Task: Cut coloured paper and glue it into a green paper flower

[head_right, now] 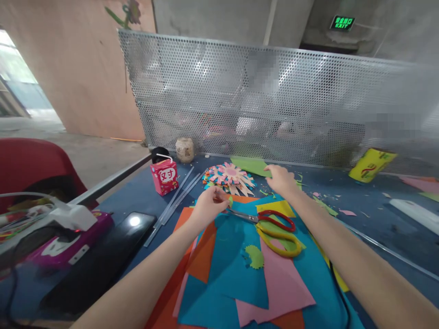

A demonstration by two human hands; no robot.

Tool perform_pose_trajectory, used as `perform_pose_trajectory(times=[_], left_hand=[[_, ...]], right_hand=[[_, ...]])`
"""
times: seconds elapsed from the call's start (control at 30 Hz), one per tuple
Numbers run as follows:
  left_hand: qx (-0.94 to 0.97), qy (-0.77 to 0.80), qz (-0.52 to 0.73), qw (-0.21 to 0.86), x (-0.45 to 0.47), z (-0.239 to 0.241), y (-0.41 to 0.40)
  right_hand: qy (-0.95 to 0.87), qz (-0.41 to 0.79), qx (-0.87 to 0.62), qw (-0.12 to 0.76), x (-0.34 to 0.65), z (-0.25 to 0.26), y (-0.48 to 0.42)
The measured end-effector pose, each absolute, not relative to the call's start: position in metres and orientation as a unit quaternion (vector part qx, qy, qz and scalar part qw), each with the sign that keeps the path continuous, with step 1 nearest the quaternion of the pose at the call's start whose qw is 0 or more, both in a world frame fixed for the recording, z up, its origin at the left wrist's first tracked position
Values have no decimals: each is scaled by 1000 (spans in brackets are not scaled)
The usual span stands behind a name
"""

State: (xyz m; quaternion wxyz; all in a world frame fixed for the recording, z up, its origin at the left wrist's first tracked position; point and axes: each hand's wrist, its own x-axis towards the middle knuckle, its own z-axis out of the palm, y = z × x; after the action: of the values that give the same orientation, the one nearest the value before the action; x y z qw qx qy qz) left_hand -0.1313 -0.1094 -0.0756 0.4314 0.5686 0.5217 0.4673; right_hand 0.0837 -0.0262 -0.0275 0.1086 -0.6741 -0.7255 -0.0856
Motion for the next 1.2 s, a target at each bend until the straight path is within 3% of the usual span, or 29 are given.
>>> perform_pose_trajectory(times=[0.2,0.4,0.63,1.0,1.2], left_hand=[[584,531,434,434,-131,-76,-115],[584,527,446,427,-132,-73,-121],[608,497,438,438,-128,-76,-122],[642,473,432,421,-123,-70,-128],[605,467,444,467,-123,-69,-127]], right_hand=[[-849,-32,-522,80,51,-44,-85],[-870,42,-458,176,42,-51,-115],[-855,110,-455,222,48,-60,-125],[-857,109,-448,229,45,-63,-131],[-830,142,-473,259,48,-63,-131]])
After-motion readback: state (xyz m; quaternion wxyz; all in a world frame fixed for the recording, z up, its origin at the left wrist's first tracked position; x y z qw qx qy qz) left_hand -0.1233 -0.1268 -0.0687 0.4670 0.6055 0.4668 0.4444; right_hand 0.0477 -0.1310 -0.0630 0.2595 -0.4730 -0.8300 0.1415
